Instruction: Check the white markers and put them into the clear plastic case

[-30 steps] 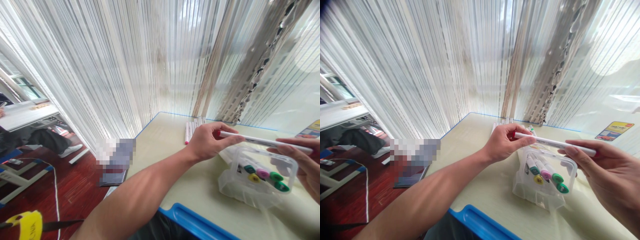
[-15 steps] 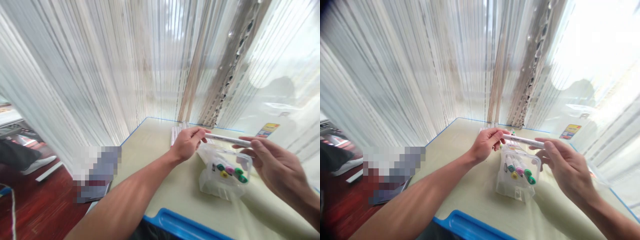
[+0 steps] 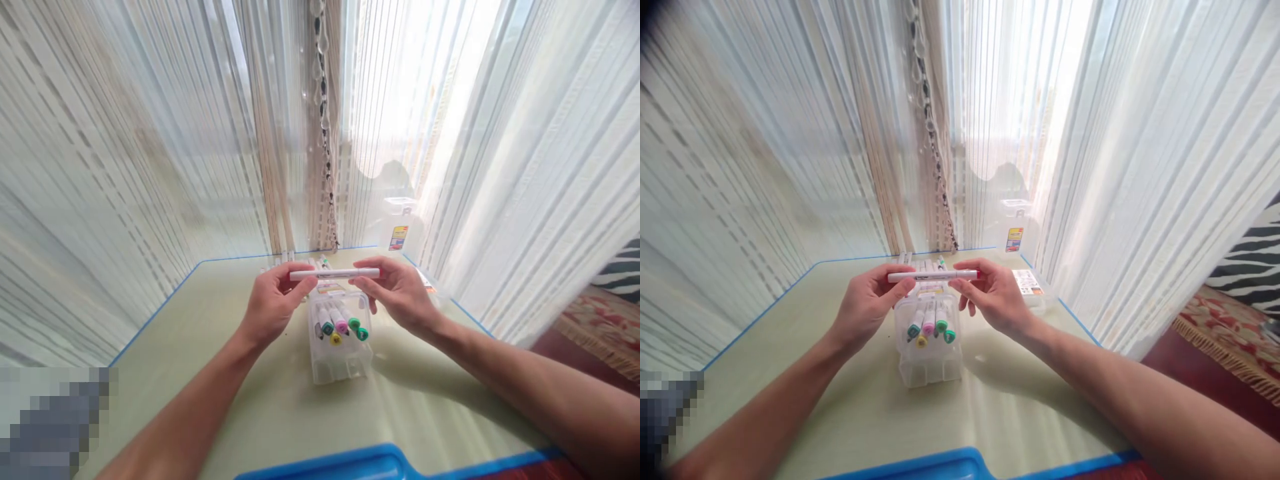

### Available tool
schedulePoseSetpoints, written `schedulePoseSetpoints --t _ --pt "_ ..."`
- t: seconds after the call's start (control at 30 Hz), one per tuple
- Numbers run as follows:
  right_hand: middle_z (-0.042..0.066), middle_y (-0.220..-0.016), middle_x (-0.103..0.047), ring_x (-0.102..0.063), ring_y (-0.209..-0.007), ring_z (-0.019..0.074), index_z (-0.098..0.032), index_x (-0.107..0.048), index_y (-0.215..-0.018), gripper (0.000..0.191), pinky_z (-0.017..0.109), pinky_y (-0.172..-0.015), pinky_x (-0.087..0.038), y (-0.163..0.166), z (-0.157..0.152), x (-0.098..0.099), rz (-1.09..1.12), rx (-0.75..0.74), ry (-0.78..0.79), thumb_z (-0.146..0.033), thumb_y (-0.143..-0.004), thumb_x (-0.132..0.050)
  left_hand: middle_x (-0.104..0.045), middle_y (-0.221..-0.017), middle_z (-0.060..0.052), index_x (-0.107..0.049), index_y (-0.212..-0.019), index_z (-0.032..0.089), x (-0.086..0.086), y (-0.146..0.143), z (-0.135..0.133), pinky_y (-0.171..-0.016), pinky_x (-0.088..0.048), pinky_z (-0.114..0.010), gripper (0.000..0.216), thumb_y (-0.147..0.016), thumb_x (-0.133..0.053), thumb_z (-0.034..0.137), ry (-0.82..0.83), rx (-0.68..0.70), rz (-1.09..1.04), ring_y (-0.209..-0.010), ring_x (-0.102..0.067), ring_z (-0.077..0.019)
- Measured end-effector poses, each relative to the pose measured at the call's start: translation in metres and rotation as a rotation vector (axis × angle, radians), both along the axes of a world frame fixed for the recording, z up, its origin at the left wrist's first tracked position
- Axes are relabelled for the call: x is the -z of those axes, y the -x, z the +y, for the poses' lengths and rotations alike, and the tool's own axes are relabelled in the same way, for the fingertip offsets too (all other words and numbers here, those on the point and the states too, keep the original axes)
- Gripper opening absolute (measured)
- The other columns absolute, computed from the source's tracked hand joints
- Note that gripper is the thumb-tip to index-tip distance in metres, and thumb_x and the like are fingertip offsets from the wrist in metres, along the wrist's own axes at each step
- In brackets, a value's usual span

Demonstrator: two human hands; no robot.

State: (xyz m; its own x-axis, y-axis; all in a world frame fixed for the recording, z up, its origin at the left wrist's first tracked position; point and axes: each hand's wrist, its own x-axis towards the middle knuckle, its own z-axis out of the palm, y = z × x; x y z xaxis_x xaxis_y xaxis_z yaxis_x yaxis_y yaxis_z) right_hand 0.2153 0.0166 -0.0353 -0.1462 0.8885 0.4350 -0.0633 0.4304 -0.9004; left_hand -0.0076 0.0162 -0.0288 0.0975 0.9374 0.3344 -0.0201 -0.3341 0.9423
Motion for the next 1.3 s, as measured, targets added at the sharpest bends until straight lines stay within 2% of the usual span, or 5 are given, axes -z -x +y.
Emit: schedulePoseSetpoints --t 0.13,0.33,0.83,1.17,1.3 --pt "0.007 -0.073 -0.074 -0.063 -0.045 0.0120 -0.011 -0.067 -0.103 0.039 0.023 -0.037 -0.049 0.0000 -0.0015 -0.0018 -0.007 -0.010 0.012 -0.037 -0.078 -0.082 -0.066 -0.071 -0.001 -0.074 -0.097 0.012 0.0004 0.0009 0.0009 -0.052 -0.038 -0.021 0.036 -0.074 -0.082 0.038 0.009 -0.020 0.022 -0.059 -0.053 -0.0096" --pt "0.005 -0.073 -0.073 -0.061 -0.044 0.0107 -0.012 -0.067 -0.101 0.036 0.023 -0.036 -0.048 -0.0004 -0.0004 -0.0020 0.008 -0.015 0.003 -0.037 -0.080 -0.081 -0.058 -0.060 0.002 -0.076 -0.100 0.011 -0.0006 0.0034 -0.0005 -0.047 -0.031 -0.020 0.035 -0.078 -0.079 0.037 0.001 -0.027 0.056 -0.052 -0.045 -0.0071" --pt "0.006 -0.075 -0.074 -0.064 -0.047 0.0132 -0.014 -0.068 -0.091 0.031 0.023 -0.037 -0.048 -0.0023 0.0018 -0.0006 0.090 -0.074 0.083 -0.045 -0.087 -0.072 -0.067 -0.068 -0.005 -0.077 -0.097 0.010 -0.0038 -0.0008 -0.0035 -0.052 -0.038 -0.023 0.032 -0.086 -0.063 0.036 0.031 0.042 -0.118 -0.056 -0.051 -0.0106" --pt "0.005 -0.071 -0.075 -0.061 -0.043 0.0118 -0.015 -0.071 -0.091 0.032 0.023 -0.037 -0.049 -0.0017 0.0018 0.0013 0.033 -0.028 0.041 -0.040 -0.077 -0.084 -0.063 -0.063 0.000 -0.075 -0.092 0.012 -0.0044 -0.0026 -0.0045 -0.050 -0.034 -0.021 0.031 -0.075 -0.080 0.038 0.021 -0.019 0.016 -0.055 -0.050 -0.0092" --pt "0.006 -0.073 -0.075 -0.062 -0.045 0.0118 -0.014 -0.072 -0.089 0.030 0.023 -0.037 -0.049 -0.0008 0.0010 0.0004 0.049 -0.037 0.051 -0.042 -0.080 -0.080 -0.062 -0.061 0.001 -0.074 -0.088 0.012 -0.0060 -0.0035 -0.0048 -0.048 -0.031 -0.021 0.029 -0.077 -0.079 0.038 0.016 -0.043 0.020 -0.051 -0.045 -0.0075"
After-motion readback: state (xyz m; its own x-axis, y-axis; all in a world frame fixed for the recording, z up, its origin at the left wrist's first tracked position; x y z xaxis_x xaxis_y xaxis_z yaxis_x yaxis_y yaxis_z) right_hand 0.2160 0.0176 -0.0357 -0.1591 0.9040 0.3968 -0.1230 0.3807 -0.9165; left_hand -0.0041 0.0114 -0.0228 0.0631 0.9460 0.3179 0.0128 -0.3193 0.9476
